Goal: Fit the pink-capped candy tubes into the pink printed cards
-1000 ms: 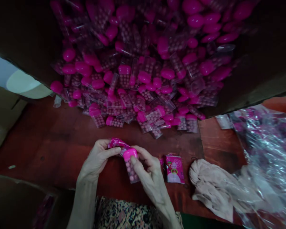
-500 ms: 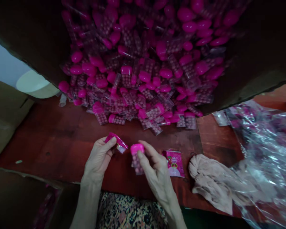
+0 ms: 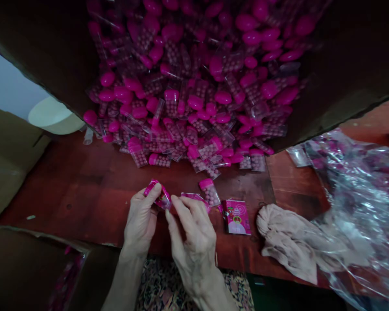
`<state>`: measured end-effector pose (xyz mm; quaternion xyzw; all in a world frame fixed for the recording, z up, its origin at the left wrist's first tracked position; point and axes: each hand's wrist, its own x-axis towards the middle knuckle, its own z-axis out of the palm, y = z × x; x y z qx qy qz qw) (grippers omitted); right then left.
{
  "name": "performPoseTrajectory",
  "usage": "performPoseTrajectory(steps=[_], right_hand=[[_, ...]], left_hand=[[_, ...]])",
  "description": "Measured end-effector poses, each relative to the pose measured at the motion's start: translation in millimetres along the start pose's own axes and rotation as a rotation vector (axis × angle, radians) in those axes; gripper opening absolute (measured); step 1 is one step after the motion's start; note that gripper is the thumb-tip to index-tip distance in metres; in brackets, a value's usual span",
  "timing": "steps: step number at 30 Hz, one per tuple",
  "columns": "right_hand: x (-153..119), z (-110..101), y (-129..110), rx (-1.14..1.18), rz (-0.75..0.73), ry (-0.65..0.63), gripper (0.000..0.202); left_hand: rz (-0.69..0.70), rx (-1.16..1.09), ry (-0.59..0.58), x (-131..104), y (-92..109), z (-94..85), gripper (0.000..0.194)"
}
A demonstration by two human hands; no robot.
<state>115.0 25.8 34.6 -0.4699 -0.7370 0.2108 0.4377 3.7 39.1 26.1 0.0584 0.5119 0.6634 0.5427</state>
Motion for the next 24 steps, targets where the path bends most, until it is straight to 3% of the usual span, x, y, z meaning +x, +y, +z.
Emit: performPoseTrajectory(steps=[4,11,18,24], right_hand=[[-3,4,0,0.046,0.126,0.045,0.031],[-6,3,7,0.261,0.319,-0.066,0.02],[-7,-1,12,0.288,0.258,-0.059,0.02],[-4,-7,16,0.261,0.18,-0.055,0.021]], left_hand=[[-0.039,-0.051,-0.015,-5,0,2.8,0.017],[-0.178,-0.097,-0.011,-5,-3,-3.0,0.02],[-0.163,-0.044,-0.031,-10,-5,-0.9,0.019],[-0.07,0.071,-0.023,-14,-7,1.3,0.021]])
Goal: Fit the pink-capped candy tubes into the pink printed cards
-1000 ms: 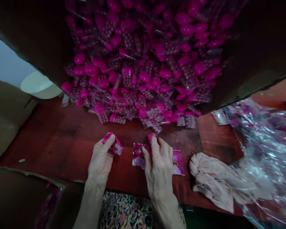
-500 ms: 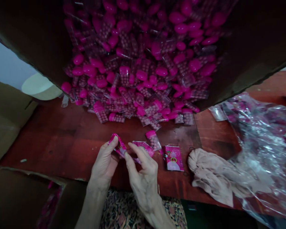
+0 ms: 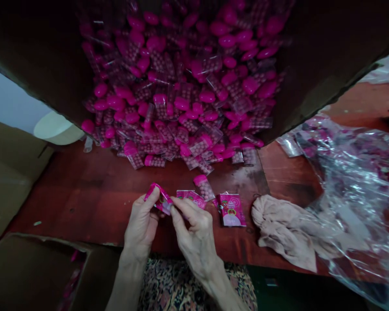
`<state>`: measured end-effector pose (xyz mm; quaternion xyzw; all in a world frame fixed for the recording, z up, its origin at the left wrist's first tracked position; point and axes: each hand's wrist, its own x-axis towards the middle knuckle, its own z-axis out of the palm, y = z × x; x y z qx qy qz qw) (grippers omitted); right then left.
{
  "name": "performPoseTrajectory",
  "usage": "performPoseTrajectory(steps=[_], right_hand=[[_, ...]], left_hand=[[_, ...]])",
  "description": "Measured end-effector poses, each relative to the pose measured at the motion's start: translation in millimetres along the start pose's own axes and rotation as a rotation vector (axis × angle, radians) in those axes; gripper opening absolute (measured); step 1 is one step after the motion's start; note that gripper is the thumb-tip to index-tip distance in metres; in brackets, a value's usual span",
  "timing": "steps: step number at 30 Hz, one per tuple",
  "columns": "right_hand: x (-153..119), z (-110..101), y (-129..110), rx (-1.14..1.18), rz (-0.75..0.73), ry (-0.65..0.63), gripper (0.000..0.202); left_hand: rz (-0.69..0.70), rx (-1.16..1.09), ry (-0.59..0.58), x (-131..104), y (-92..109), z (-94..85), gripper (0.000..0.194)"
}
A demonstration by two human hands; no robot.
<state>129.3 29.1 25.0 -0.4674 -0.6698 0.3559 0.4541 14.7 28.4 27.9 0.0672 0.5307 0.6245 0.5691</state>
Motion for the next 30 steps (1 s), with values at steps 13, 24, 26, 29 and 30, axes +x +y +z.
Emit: performPoseTrajectory(steps=[13,24,26,29,30], right_hand=[[0,-2,-2,0.218,0.122,-0.141,0.027],[-2,0,4,0.139,0.337,0.09,0.01],[0,-2,3,0.082,0.325,0.129,0.011],[5,-5,1,0.047,0.295,0.165,0.015],[7,-5,1,0.047,0.288,0.18,0.015]], left_hand=[[0.066,-0.028,0.071,-2,-2,-6.0,0.021],[0.069,0.078,-0.013,3,-5,14.8,0.02],[-0.001,0.049,-0.059,6,-4,21.4,0.02],[-0.134,-0.006,-0.093,13,-2,31.2,0.021],[-0.178,-0.019,-0.092,15,-1,34.2,0.022]])
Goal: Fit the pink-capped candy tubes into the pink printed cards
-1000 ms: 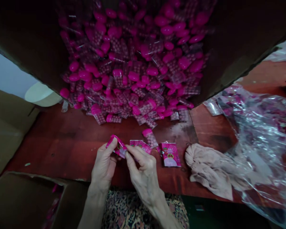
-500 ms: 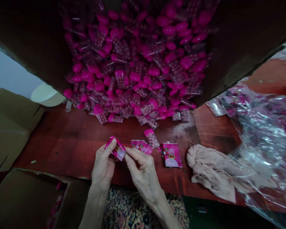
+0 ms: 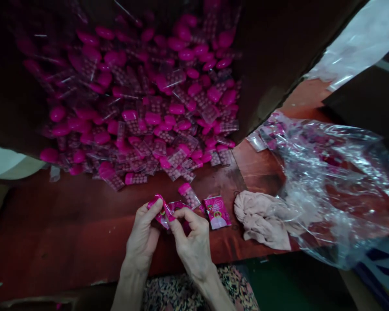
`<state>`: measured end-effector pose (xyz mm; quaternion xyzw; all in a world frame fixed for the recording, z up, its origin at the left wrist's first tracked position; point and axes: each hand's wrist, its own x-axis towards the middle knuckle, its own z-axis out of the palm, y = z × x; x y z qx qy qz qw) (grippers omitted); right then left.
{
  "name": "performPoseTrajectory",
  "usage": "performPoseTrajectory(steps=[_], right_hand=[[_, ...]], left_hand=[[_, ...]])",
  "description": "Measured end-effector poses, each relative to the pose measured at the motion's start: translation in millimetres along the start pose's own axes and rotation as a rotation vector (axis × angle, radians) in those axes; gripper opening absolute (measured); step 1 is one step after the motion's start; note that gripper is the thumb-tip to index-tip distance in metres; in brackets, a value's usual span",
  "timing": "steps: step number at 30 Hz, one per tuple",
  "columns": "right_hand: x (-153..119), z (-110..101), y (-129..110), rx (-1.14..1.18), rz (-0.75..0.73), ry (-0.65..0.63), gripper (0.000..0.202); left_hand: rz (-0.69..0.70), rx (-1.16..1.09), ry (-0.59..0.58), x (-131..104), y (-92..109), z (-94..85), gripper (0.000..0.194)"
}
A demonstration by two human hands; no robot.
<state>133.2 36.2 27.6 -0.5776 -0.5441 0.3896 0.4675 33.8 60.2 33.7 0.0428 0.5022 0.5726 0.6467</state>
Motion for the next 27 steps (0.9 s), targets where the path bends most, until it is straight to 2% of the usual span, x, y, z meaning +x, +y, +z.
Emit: performPoseTrajectory(steps=[5,8,12,14,21,27], right_hand=[[6,3,-1,-0.017,0.02,0.112,0.018],[7,6,1,-0.096,-0.002,0.201,0.015],[8,9,1,-0.092,-0.06,0.231,0.009],[9,9,0,-0.056,-0.067,0.221,0.004],[17,1,0,0.075,0.113,0.153,0.019],[23,-21,2,-0.003,-0.003,0.022,0.028]], left_hand=[[-0.089,-0.014,0.004,15,7,10.4,0.024],[-0.056,0.01,0.023,20,9,15.0,0.025],[0.008,0.031,0.043,21,6,20.9,0.024],[0.028,0.048,0.06,18,2,23.2,0.023],[0.173,0.103,0.027,8,-7,27.0,0.019],[0.18,0.266,-0.055,1,-2,23.6,0.017]])
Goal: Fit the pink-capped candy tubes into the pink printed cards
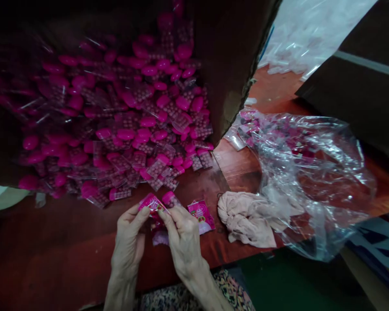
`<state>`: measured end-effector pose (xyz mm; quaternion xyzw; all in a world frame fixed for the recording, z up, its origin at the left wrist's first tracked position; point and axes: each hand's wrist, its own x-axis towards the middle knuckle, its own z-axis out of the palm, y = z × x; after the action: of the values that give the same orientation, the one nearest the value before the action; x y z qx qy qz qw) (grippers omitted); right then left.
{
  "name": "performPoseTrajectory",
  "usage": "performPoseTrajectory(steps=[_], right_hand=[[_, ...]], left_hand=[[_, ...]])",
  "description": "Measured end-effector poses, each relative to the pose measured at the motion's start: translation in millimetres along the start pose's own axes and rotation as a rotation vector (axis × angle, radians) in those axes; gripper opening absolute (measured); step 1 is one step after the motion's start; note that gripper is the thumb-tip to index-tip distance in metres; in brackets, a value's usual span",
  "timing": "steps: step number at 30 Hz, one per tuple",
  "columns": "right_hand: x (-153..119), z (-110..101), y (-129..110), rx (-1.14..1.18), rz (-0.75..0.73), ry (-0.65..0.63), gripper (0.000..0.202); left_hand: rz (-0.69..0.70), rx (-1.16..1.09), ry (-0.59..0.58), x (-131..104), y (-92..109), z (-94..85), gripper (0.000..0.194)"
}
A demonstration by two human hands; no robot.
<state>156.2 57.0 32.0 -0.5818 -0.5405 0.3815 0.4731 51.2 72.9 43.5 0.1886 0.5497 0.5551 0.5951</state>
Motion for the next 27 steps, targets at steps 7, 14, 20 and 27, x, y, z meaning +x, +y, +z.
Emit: performPoseTrajectory(steps=[7,14,20,27], right_hand=[[-1,-16,0,-0.075,-0.005,0.084,0.014],[-1,-21,-4,0.247,0.26,0.247,0.014],[1,-20,-3,0.576,0.303,0.218,0.032],[1,-13,1,0.751,0.365,0.026,0.029]], left_hand=[[0.104,0.039,0.083,-6,-11,18.6,0.014],[0.191,-0.007,0.124,-15,-16,32.8,0.012],[0.131,-0.024,0.029,-13,-15,29.1,0.015],[-0.017,-0.104,-0.142,-8,-12,11.5,0.016]])
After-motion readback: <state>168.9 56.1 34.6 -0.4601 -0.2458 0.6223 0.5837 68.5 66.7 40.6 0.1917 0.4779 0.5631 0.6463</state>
